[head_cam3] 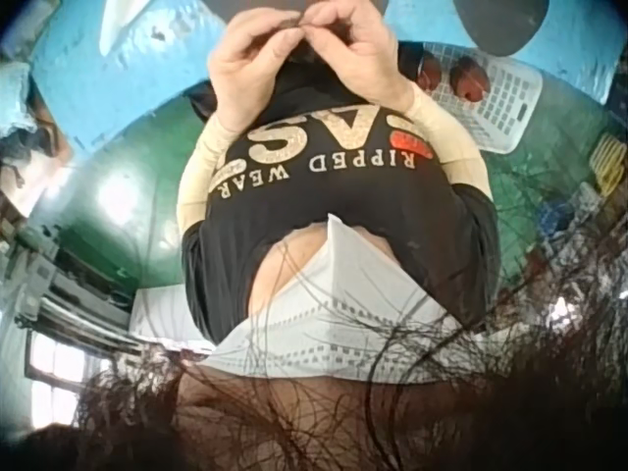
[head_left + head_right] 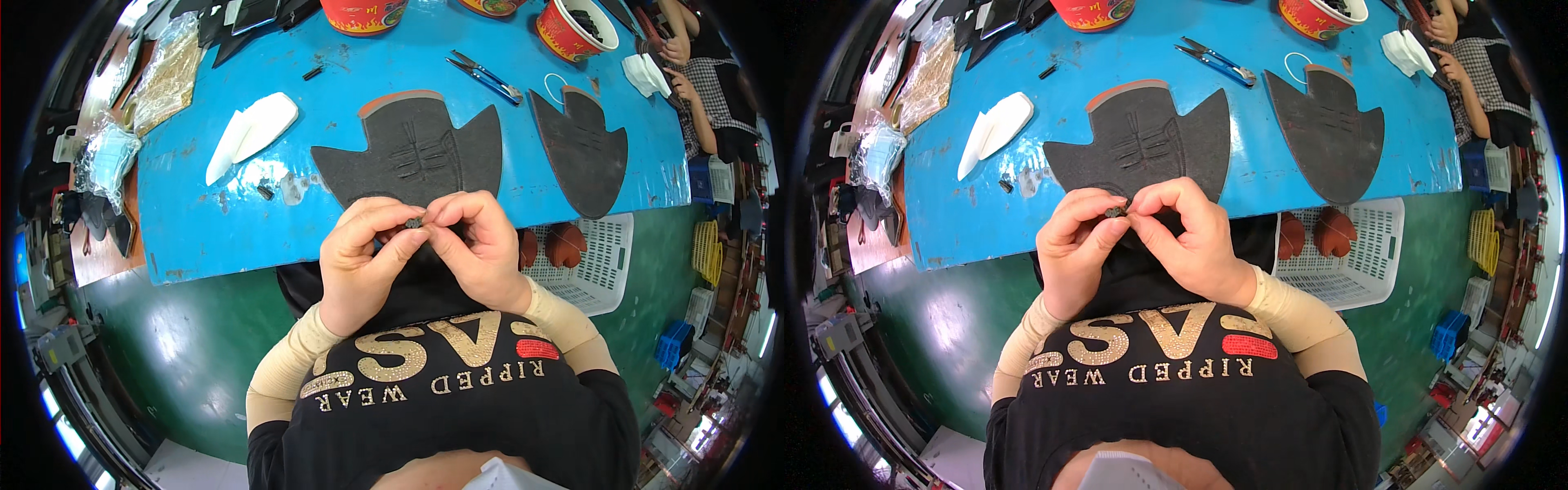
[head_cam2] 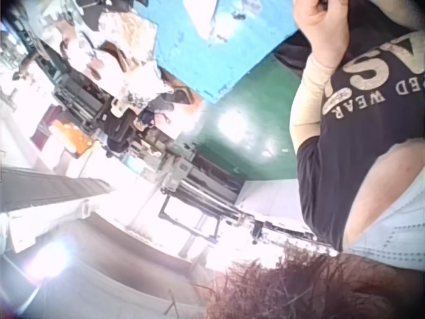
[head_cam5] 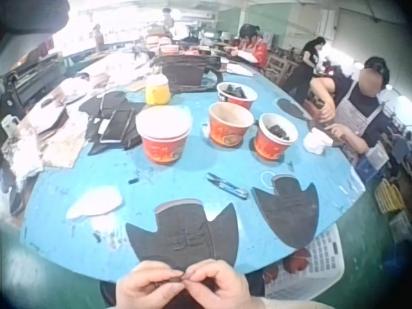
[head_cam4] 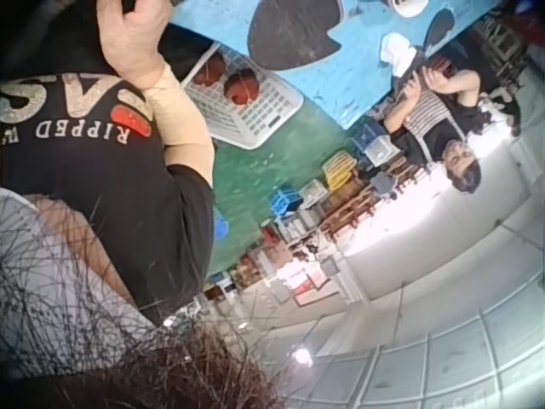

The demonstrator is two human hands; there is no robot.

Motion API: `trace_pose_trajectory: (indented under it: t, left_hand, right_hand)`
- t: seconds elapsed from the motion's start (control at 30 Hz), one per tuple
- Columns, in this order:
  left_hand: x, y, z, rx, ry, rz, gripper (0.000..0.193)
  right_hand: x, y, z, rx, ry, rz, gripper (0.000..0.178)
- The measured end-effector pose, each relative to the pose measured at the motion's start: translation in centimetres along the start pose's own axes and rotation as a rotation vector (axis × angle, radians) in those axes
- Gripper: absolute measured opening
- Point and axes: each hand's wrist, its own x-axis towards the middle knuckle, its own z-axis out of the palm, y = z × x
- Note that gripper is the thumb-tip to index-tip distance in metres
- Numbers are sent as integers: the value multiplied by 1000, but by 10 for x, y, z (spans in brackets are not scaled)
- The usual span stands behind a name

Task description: The person takes ribbed inserts from containers and attaches them into slots on a shoe upper piece by hand and with snips. The person turns over and presses the shoe upper piece before attaching additional inserts by hand.

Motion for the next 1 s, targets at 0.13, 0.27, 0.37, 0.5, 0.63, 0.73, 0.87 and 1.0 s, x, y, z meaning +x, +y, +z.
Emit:
trace_pose_trajectory:
  t: [0.13, 0.27, 0.37, 0.5, 0.63, 0.73, 0.87, 1.0]
  left_hand:
    - [-4, -2, 4, -83, 87, -15, 20]
    - [0, -2, 1, -35, 81, -29, 20]
    - [6, 0, -4, 80, -3, 74, 18]
    - [13, 5, -9, 216, -88, 199, 19]
    - [21, 9, -18, 361, -173, 301, 22]
    - [28, 8, -26, 482, -180, 332, 22]
    - [30, -2, -36, 695, 7, 323, 24]
    - [34, -5, -28, 1046, -90, 482, 26]
  right_hand:
    - [5, -1, -1, -313, -78, -255, 15]
    - [2, -5, 0, 186, -104, 161, 17]
    - [12, -15, -11, 496, -204, 519, 19]
    - [19, -22, -13, 532, -242, 573, 19]
    - [27, -30, -15, 413, -268, 571, 22]
    - [43, -38, -17, 154, -309, 531, 26]
    - [60, -24, -22, -154, -156, 308, 21]
    - [77, 2, -20, -776, -151, -227, 21]
